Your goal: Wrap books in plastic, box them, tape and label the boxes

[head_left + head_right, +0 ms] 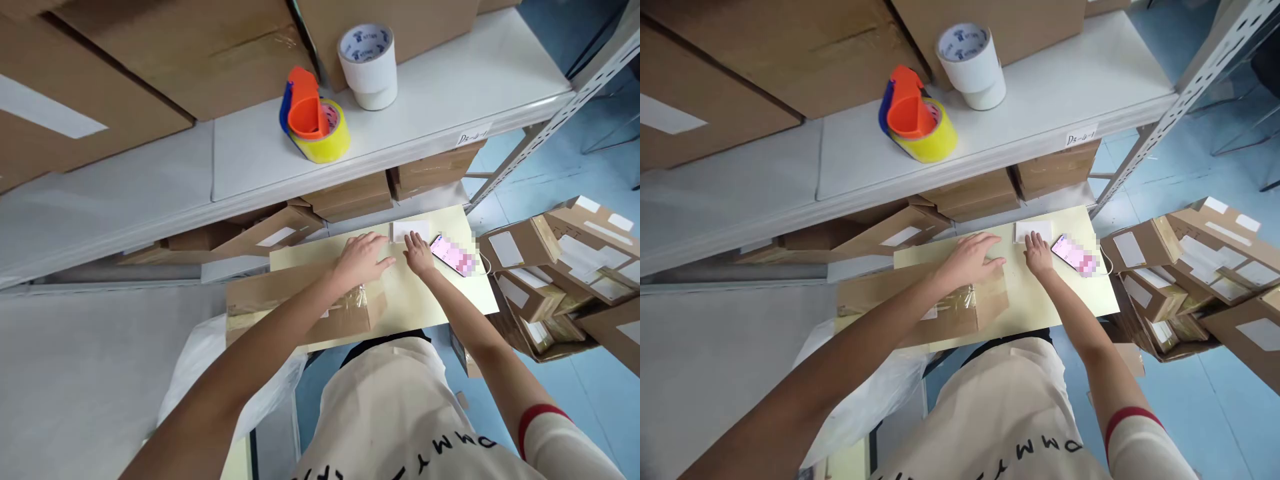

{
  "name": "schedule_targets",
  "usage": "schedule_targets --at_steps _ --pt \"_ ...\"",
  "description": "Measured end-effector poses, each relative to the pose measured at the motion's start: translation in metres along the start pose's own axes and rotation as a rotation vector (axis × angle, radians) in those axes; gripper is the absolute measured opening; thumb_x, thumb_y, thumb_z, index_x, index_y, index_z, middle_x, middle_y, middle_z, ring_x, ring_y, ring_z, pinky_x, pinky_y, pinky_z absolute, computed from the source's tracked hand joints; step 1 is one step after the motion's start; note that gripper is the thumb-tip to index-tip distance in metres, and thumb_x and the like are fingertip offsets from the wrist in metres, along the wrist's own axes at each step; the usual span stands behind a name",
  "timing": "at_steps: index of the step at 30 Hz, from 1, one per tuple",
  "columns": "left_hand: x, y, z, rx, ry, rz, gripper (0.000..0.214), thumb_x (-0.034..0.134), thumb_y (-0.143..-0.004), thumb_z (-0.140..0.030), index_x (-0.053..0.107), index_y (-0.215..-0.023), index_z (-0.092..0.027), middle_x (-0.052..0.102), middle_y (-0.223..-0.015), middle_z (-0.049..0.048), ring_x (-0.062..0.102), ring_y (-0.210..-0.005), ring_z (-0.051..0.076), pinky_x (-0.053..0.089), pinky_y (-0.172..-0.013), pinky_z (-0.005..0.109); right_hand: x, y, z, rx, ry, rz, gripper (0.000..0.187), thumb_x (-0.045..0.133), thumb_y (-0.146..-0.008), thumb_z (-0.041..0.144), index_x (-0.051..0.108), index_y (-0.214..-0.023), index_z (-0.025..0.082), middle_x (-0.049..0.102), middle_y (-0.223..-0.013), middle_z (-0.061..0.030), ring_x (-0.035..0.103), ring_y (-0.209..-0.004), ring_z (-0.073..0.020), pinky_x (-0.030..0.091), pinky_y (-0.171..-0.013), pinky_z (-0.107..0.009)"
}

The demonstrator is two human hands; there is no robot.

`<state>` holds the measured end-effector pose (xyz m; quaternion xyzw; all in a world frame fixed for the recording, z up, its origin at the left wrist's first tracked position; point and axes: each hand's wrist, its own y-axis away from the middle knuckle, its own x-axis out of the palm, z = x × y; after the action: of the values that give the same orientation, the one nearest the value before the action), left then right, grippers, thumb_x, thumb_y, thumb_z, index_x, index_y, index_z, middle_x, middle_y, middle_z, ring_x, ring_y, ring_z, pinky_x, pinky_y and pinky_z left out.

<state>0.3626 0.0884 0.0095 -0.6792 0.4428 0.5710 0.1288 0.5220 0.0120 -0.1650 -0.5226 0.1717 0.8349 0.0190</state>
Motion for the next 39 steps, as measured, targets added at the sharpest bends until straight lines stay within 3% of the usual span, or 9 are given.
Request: schedule_targets --at_steps 4,8,14,18,20,22,28,34,39 --pt "0.007 -0.063 0.004 -0.181 -0.001 0.275 0.043 0.046 -0.096 -0.039 0.059 -0.132 -0.019 0.060 -0.141 0.0118 0.057 -0.128 0.026 0.042 -0.105 0.034 0.014 -0.036 -0.019 -0.029 0.119 0.090 0.059 0.039 -0.095 0.012 0.034 -0.153 0.009 0.028 -0.162 -0.0197 0.027 -0.151 -0.0317 0.027 -0.118 -0.053" --pt "0.021 -0.104 0.020 -0.317 0.009 0.434 0.049 0.046 -0.095 -0.044 0.055 -0.137 -0.018 0.055 -0.146 0.0130 0.055 -0.130 0.029 0.044 -0.103 0.034 0.030 -0.034 -0.032 -0.096 0.163 0.110 0.057 0.033 -0.095 0.009 0.038 -0.151 0.007 0.032 -0.160 -0.0200 0.030 -0.150 -0.0305 0.028 -0.118 -0.051" --pt "0.034 -0.129 0.039 -0.362 0.059 0.517 0.051 0.046 -0.096 -0.047 0.056 -0.135 -0.016 0.054 -0.146 0.0148 0.055 -0.130 0.029 0.044 -0.100 0.031 0.033 -0.015 -0.046 -0.283 0.184 0.049 0.047 0.036 -0.095 0.008 0.054 -0.139 0.010 0.051 -0.149 -0.0184 0.043 -0.141 -0.0300 0.036 -0.111 -0.046" --pt "0.037 -0.134 0.044 -0.425 0.202 0.555 0.047 0.043 -0.096 -0.053 0.068 -0.112 -0.016 0.070 -0.123 0.0134 0.066 -0.112 0.027 0.049 -0.090 0.031 0.026 -0.016 -0.048 -0.237 0.104 -0.025 0.041 0.035 -0.098 0.009 0.064 -0.126 0.016 0.070 -0.126 -0.0131 0.066 -0.112 -0.0225 0.048 -0.081 -0.029" --pt "0.039 -0.133 0.045 -0.505 0.350 0.558 0.050 0.043 -0.095 -0.058 0.067 -0.108 -0.017 0.073 -0.116 0.0133 0.069 -0.105 0.026 0.052 -0.083 0.031 0.023 -0.019 -0.047 -0.143 0.044 -0.088 0.036 0.036 -0.100 0.015 0.066 -0.121 0.017 0.076 -0.110 -0.0112 0.071 -0.090 -0.0194 0.043 -0.064 -0.025" --pt "0.041 -0.132 0.045 -0.585 0.556 0.535 0.049 0.045 -0.094 -0.060 0.065 -0.110 -0.018 0.073 -0.116 0.0142 0.071 -0.102 0.025 0.053 -0.077 0.030 0.021 -0.022 -0.046 -0.086 -0.016 -0.157 0.033 0.038 -0.102 0.023 0.069 -0.112 0.017 0.078 -0.095 -0.0096 0.069 -0.076 -0.0180 0.037 -0.057 -0.025" --pt "0.042 -0.131 0.042 -0.651 1.010 0.419 0.033 0.065 -0.088 -0.051 0.066 -0.094 -0.018 0.077 -0.101 0.0122 0.073 -0.094 0.022 0.053 -0.079 0.030 0.014 -0.025 -0.044 -0.143 -0.121 -0.302 0.040 0.038 -0.103 0.040 0.069 -0.089 0.019 0.071 -0.078 -0.0096 0.062 -0.071 -0.0200 0.034 -0.056 -0.028" --pt "0.040 -0.127 0.031 -0.610 1.089 0.280 0.021 0.071 -0.085 -0.037 0.067 -0.095 -0.019 0.075 -0.086 0.0031 0.070 -0.077 0.014 0.052 -0.076 0.028 -0.003 -0.027 -0.036 -0.253 -0.075 -0.286 0.044 0.036 -0.103 0.046 0.061 -0.075 0.022 0.061 -0.071 -0.0084 0.054 -0.075 -0.0222 0.034 -0.059 -0.030" --pt "0.048 -0.125 0.029 -0.513 0.972 0.183 0.015 0.069 -0.080 -0.014 0.067 -0.095 -0.015 0.073 -0.079 0.0038 0.066 -0.067 0.014 0.051 -0.067 0.026 -0.026 -0.033 -0.035 -0.373 -0.086 -0.185 0.050 0.038 -0.099 0.060 0.060 -0.076 0.021 0.061 -0.072 -0.0068 0.053 -0.073 -0.0206 0.033 -0.059 -0.029"
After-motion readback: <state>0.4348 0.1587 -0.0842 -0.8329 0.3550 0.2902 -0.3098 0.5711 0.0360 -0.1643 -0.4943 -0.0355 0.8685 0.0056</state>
